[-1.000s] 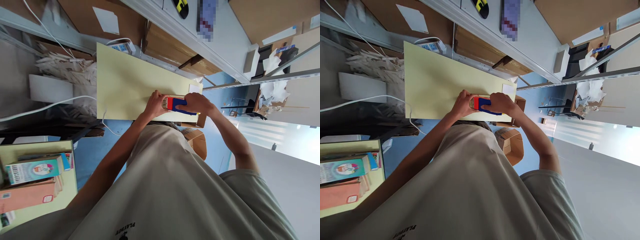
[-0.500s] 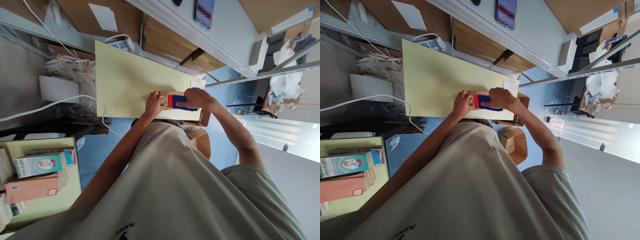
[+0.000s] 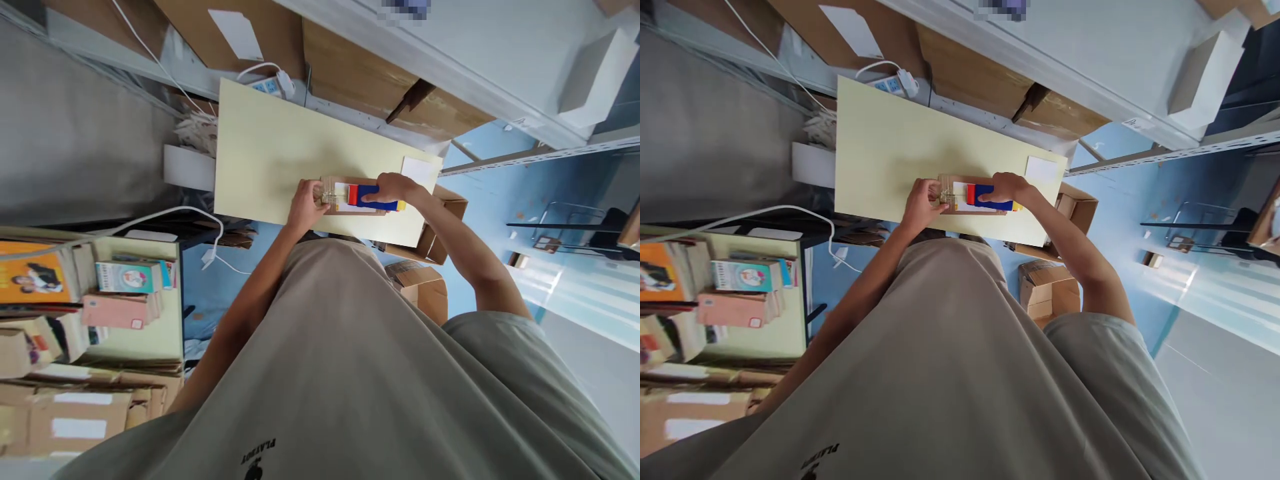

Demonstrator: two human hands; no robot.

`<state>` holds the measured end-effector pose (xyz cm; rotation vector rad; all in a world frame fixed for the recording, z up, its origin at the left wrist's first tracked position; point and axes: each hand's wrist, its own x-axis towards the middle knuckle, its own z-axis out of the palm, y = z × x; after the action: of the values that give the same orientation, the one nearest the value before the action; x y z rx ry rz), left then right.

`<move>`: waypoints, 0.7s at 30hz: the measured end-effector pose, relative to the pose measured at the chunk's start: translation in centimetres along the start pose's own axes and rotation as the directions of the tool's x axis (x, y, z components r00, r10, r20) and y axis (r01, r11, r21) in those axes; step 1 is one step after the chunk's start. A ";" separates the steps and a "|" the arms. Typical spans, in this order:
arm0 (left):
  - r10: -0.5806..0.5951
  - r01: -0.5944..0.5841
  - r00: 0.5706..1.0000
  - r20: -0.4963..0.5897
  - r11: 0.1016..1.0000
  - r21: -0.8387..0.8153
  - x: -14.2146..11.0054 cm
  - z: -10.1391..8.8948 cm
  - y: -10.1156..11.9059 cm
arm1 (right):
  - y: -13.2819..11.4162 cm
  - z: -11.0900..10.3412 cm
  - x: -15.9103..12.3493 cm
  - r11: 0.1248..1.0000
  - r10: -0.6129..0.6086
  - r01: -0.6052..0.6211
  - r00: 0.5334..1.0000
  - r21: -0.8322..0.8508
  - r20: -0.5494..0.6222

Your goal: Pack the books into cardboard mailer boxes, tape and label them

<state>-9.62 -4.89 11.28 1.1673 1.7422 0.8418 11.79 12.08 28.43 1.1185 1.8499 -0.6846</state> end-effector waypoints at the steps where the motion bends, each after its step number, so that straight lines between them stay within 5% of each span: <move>1: -0.088 0.085 0.994 -0.063 0.995 -0.043 -0.2 0.6 0.0 | 0.2 0.3 0.1 1.000 -0.013 0.013 1.000 0.012 -0.008; 5: -0.347 0.323 0.919 -0.189 0.935 -0.147 -0.7 2.1 0.3 | 0.8 0.8 0.8 0.996 -0.075 0.077 0.996 0.034 -0.044; 13: -0.427 0.392 0.847 -0.316 0.904 -0.170 -1.3 2.6 0.9 | 2.6 0.9 1.1 0.976 -0.205 0.207 0.978 0.072 -0.036; 21: -0.466 0.395 0.800 -0.379 0.883 -0.252 -0.5 3.2 1.1 | 15.8 1.4 -3.2 0.991 -0.036 0.027 0.997 0.134 0.066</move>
<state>-6.24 -4.72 11.10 0.4484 2.1406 0.9781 27.17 16.69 30.13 1.1384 1.7885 -0.8651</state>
